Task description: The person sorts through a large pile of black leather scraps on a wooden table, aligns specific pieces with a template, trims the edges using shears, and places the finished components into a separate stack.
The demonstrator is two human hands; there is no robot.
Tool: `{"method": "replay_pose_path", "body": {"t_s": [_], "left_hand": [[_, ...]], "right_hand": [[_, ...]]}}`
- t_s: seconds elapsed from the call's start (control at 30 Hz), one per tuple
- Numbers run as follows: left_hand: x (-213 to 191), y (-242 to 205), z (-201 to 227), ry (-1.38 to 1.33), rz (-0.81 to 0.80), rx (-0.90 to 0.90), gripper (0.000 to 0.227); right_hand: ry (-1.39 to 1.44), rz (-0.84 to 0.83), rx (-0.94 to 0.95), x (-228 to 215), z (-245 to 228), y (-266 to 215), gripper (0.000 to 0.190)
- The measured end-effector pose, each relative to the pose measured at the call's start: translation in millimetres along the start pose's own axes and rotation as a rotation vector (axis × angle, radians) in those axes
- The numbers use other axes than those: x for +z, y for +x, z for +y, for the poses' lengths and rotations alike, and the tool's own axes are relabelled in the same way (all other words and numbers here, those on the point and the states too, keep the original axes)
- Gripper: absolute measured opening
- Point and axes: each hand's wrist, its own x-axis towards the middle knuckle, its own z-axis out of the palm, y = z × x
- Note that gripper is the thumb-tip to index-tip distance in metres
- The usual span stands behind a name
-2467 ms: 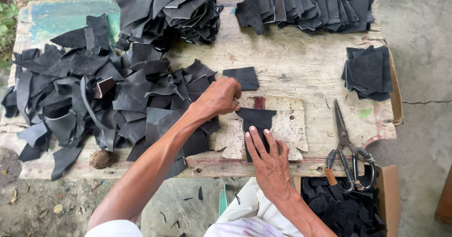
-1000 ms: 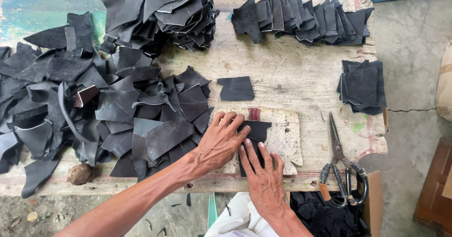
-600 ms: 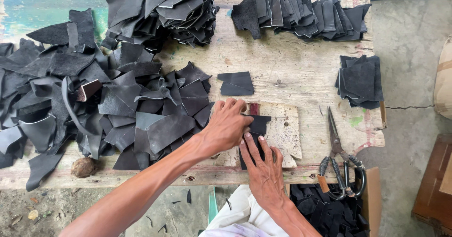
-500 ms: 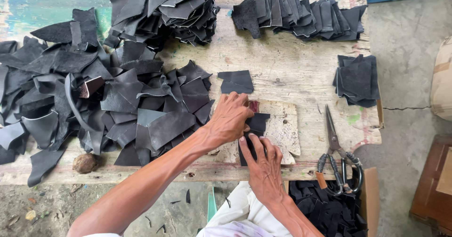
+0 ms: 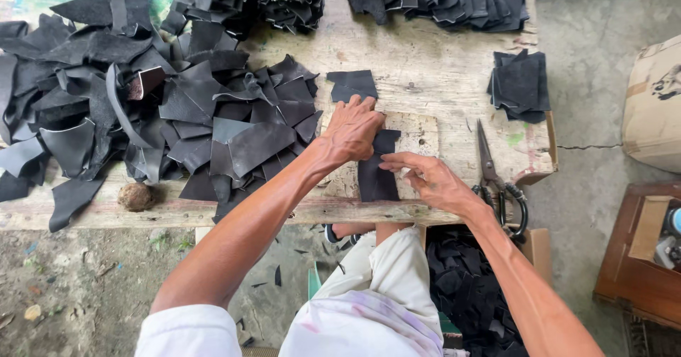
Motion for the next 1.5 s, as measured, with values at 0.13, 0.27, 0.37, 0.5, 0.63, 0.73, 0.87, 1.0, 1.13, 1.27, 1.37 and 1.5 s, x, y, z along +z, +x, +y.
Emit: {"method": "replay_pose_path", "body": {"t_s": [0.13, 0.27, 0.37, 0.5, 0.63, 0.73, 0.87, 1.0, 1.13, 1.27, 1.37, 1.5], "left_hand": [[1, -3, 2, -0.016, 0.014, -0.004, 0.04], [2, -4, 0, -0.019, 0.003, -0.017, 0.033], [4, -2, -1, -0.033, 0.012, 0.001, 0.028], [9, -3, -3, -0.057, 0.003, 0.023, 0.025], [12, 3, -4, -0.07, -0.005, 0.022, 0.025], [15, -1, -6, -0.061, 0.008, 0.043, 0.027], [10, 2, -1, -0.035, 0.026, 0.066, 0.027], [8, -7, -1, -0.04, 0.021, 0.048, 0.032], [4, -10, 1, -0.031, 0.054, 0.052, 0.036], [7, -10, -4, -0.066, 0.05, 0.068, 0.039], [8, -7, -9, -0.073, 0.039, 0.104, 0.037], [13, -5, -11, -0.088, 0.058, 0.149, 0.036]], "right_hand": [[-0.077, 0.063, 0.002, 14, -5, -5, 0.059], [-0.354, 0.216, -0.266, 41, -8, -16, 0.055], [-0.407, 0.311, -0.288, 56, -4, -23, 0.048], [-0.457, 0.374, -0.329, 71, 4, -28, 0.047], [-0.519, 0.376, -0.32, 73, 8, -27, 0.048], [-0.559, 0.371, -0.296, 78, 9, -27, 0.054], [-0.663, 0.383, -0.237, 81, 8, -28, 0.062], [-0.705, 0.412, -0.268, 95, 9, -31, 0.068], [-0.696, 0.426, -0.221, 99, 14, -31, 0.074], [-0.757, 0.424, -0.208, 106, 23, -26, 0.074], [-0.741, 0.427, -0.239, 108, 27, -25, 0.072], [-0.72, 0.389, -0.169, 103, 22, -26, 0.073]]}}
